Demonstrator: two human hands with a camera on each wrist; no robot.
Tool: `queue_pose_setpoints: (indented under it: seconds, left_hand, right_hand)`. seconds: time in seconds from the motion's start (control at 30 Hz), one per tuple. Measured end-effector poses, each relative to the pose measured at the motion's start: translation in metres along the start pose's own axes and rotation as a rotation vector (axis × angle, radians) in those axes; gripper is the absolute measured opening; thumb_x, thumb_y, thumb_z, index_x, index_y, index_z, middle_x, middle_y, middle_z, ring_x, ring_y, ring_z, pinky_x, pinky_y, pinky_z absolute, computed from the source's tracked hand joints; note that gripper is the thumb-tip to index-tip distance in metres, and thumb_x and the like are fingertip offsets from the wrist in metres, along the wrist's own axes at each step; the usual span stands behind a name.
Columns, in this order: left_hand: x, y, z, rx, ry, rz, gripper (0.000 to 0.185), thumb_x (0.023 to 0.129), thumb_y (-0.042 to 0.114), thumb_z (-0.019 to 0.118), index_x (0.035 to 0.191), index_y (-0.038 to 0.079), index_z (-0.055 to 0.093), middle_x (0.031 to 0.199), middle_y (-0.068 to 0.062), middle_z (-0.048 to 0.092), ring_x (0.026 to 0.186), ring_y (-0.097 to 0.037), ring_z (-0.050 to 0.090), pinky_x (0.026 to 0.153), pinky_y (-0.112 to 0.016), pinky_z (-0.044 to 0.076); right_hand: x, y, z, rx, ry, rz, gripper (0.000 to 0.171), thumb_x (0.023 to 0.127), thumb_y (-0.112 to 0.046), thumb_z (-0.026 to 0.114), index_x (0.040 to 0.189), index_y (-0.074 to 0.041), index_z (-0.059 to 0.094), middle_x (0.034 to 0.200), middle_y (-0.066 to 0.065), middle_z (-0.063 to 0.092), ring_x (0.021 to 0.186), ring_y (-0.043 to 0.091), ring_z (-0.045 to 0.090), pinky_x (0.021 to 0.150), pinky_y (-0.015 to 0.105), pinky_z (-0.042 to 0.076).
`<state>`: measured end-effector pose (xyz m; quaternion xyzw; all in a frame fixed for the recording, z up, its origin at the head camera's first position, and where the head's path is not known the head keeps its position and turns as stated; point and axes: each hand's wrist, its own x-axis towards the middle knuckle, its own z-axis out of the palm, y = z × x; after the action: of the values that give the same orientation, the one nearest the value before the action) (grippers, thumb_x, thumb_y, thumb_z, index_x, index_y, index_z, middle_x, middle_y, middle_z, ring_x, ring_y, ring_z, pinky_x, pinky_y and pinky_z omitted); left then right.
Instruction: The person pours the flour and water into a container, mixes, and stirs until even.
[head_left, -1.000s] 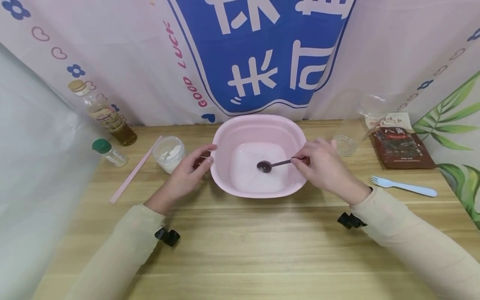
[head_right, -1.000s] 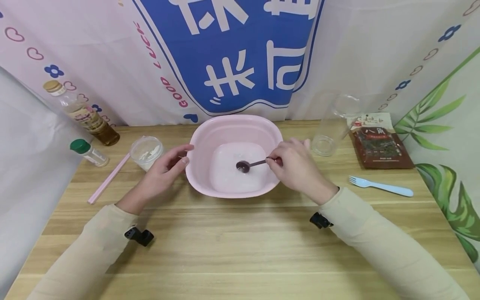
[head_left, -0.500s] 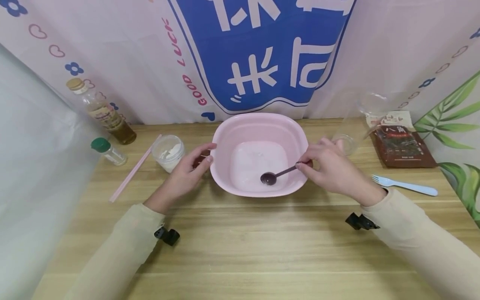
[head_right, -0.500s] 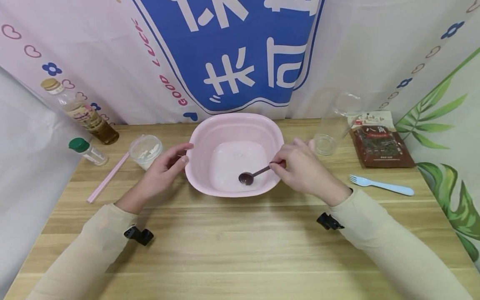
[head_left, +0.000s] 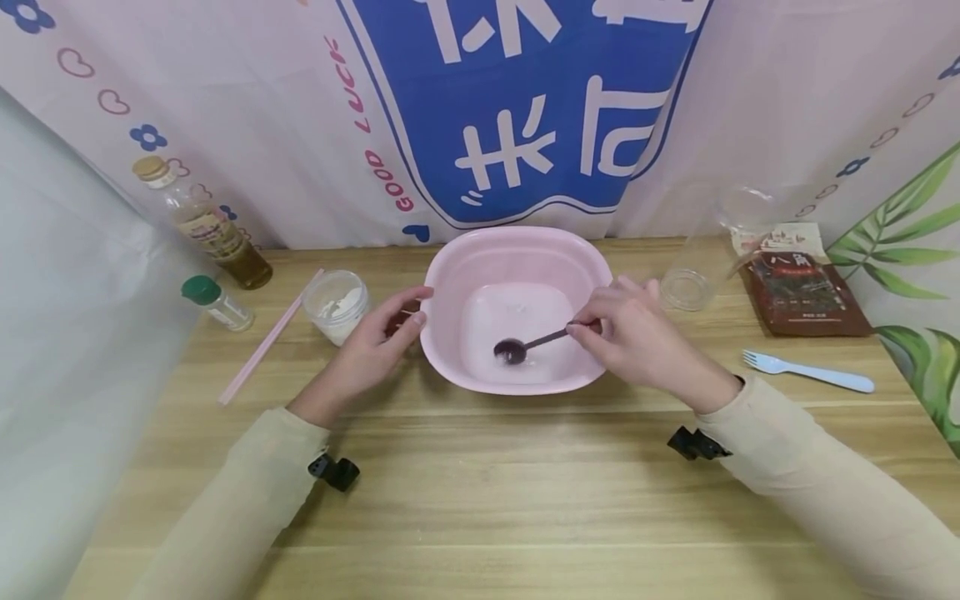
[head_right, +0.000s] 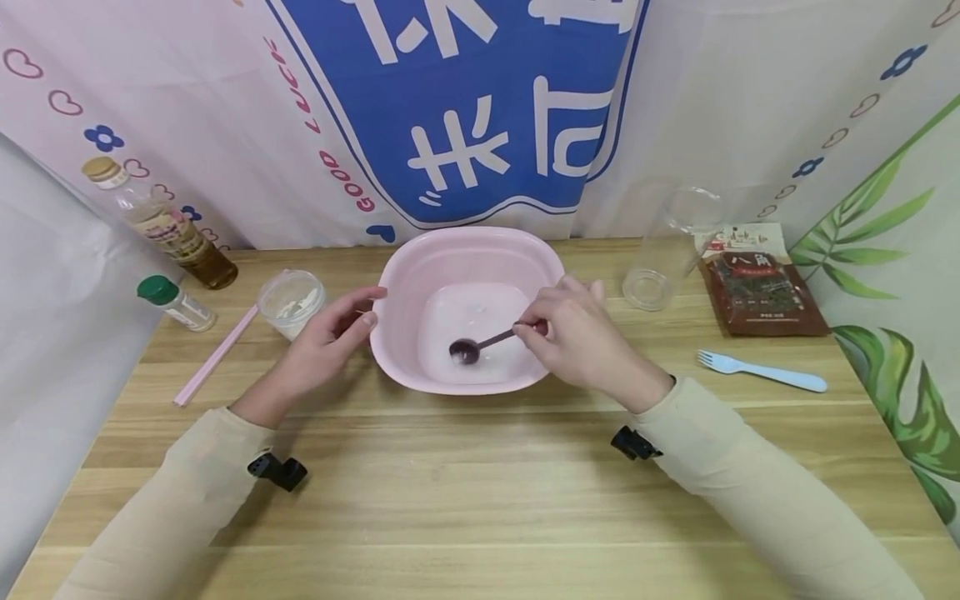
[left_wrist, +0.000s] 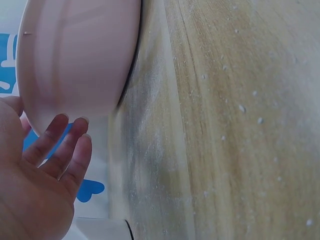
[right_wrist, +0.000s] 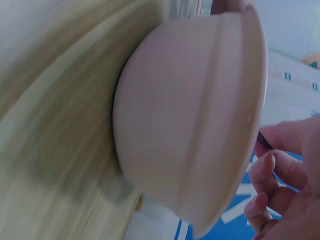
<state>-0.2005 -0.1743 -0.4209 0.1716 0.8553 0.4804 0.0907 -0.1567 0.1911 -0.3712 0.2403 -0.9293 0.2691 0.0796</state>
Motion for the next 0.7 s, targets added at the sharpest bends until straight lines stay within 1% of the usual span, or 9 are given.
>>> queue_pose_setpoints:
  seconds: [0.1,0.17,0.23,0.33,0.47,0.57,0.7]
  left_hand:
    - [0.000,0.000,0.000,0.001,0.002,0.002,0.048,0.115,0.032,0.053,0.161,0.019,0.050,0.140,-0.013,0.067,0.114,-0.026,0.065,0.093,-0.028,0.057]
    - [0.000,0.000,0.000,-0.001,0.001,0.007,0.048,0.115,0.032,0.053,0.161,0.019,0.050,0.139,-0.013,0.067,0.113,-0.026,0.065,0.093,-0.028,0.057]
    - [0.000,0.000,0.000,-0.004,0.000,0.012,0.048,0.115,0.031,0.053,0.161,0.018,0.050,0.139,-0.013,0.067,0.113,-0.026,0.065,0.092,-0.027,0.057]
    - [0.000,-0.001,0.000,-0.005,-0.002,0.016,0.048,0.115,0.031,0.052,0.161,0.018,0.049,0.139,-0.013,0.067,0.113,-0.026,0.065,0.092,-0.026,0.057]
    - [0.000,-0.001,-0.001,0.000,-0.003,0.009,0.048,0.115,0.031,0.052,0.161,0.018,0.049,0.140,-0.013,0.066,0.115,-0.027,0.065,0.093,-0.027,0.057]
    - [0.000,0.000,-0.001,0.002,-0.007,0.003,0.047,0.115,0.032,0.052,0.161,0.019,0.049,0.141,-0.013,0.066,0.115,-0.027,0.065,0.094,-0.028,0.058]
    - [0.000,-0.001,-0.001,0.003,-0.009,0.003,0.047,0.116,0.031,0.051,0.161,0.019,0.049,0.142,-0.014,0.066,0.116,-0.028,0.065,0.095,-0.029,0.057]
  right_hand:
    - [0.000,-0.006,0.003,-0.007,-0.054,-0.018,0.007,0.094,-0.014,0.081,0.087,-0.014,0.082,0.081,-0.005,0.073,0.091,0.021,0.054,0.086,0.046,0.026]
    - [0.001,-0.006,0.004,-0.028,-0.067,-0.016,0.007,0.094,-0.014,0.081,0.086,-0.014,0.082,0.081,-0.004,0.073,0.090,0.022,0.054,0.087,0.048,0.027]
    - [0.002,-0.004,0.004,-0.054,-0.050,-0.003,0.006,0.093,-0.013,0.082,0.087,-0.012,0.082,0.082,-0.002,0.075,0.090,0.024,0.055,0.087,0.049,0.027]
    - [0.004,0.002,0.002,-0.098,-0.003,0.020,0.004,0.092,-0.012,0.083,0.090,-0.009,0.082,0.086,0.004,0.078,0.090,0.028,0.058,0.087,0.050,0.028]
    - [0.007,0.009,0.000,-0.129,0.038,0.054,0.007,0.093,-0.013,0.083,0.092,-0.006,0.083,0.085,0.006,0.076,0.088,0.029,0.054,0.086,0.049,0.027]
    - [0.008,0.008,0.000,-0.100,0.042,0.068,0.007,0.094,-0.014,0.082,0.093,-0.007,0.083,0.081,0.004,0.072,0.087,0.027,0.052,0.086,0.047,0.026]
    - [0.007,-0.003,0.003,-0.024,0.017,0.044,0.004,0.094,-0.013,0.081,0.091,-0.010,0.082,0.080,0.000,0.071,0.089,0.024,0.054,0.087,0.045,0.026]
